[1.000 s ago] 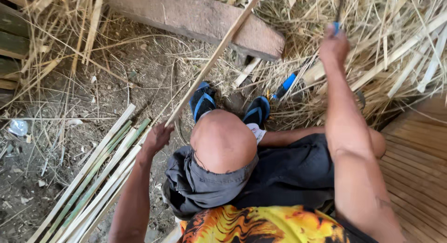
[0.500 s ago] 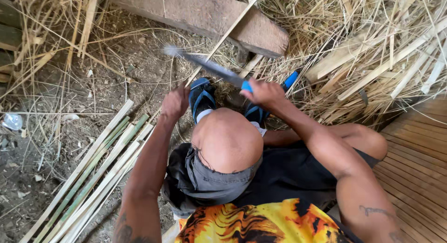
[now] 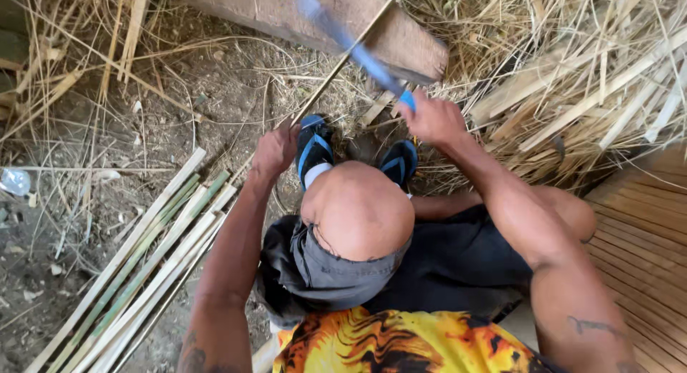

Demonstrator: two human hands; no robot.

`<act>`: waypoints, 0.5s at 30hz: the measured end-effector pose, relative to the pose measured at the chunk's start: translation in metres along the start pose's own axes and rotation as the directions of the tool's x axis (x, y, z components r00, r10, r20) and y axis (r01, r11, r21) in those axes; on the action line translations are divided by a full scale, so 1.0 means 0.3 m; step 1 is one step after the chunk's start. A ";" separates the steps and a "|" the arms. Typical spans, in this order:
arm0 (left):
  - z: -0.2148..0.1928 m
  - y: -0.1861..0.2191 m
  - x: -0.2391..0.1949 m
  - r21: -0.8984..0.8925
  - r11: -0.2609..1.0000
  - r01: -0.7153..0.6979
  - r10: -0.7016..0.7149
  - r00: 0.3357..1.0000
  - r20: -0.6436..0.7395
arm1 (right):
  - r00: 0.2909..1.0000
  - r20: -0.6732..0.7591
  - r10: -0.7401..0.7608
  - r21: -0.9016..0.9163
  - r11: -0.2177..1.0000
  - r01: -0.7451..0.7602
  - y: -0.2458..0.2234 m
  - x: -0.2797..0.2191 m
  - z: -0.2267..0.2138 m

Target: The person sits on the ground and uses a machete to split long bamboo poles into thin strips. They repeatedly strike the bamboo against a wooden block to separate the material, then set the finished strips aside.

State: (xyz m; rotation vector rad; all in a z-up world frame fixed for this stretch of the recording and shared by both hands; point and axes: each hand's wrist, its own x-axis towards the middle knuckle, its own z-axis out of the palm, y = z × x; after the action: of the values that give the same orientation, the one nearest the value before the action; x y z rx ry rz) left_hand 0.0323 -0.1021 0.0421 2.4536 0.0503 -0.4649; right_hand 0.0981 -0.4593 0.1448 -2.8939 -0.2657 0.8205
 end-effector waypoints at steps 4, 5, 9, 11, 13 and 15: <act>-0.077 -0.038 -0.061 -0.008 1.000 0.013 -0.013 0.999 0.038 | 0.990 0.104 0.098 -0.054 0.994 -0.093 0.111 0.040 -0.048; -0.086 -0.058 -0.091 -0.002 0.999 0.032 -0.032 0.997 0.073 | 0.990 0.025 0.141 -0.005 0.990 -0.141 0.142 0.025 -0.044; -0.087 -0.091 -0.104 0.002 1.000 0.008 -0.008 0.997 0.079 | 0.994 -0.030 0.109 0.045 0.993 -0.107 0.151 0.025 -0.023; -0.093 -0.102 -0.081 0.027 1.000 0.013 -0.016 0.997 0.079 | 0.999 -0.041 -0.007 -0.063 0.998 0.005 0.171 0.061 -0.030; -0.110 -0.144 -0.120 0.015 1.000 0.020 -0.020 0.998 0.051 | 0.985 -0.112 -0.127 -0.220 0.970 0.100 0.233 0.062 -0.017; -0.098 -0.174 -0.156 0.049 0.996 0.069 -0.073 0.993 0.092 | 0.966 -0.250 0.059 -0.075 0.994 -0.080 0.285 0.057 -0.006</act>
State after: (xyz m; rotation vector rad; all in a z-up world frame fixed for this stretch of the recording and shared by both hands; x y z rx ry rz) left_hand -0.0101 -0.0393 0.0494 2.4777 0.0886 -0.6186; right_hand 0.1249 -0.5395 0.1235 -3.0596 -0.1771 0.4584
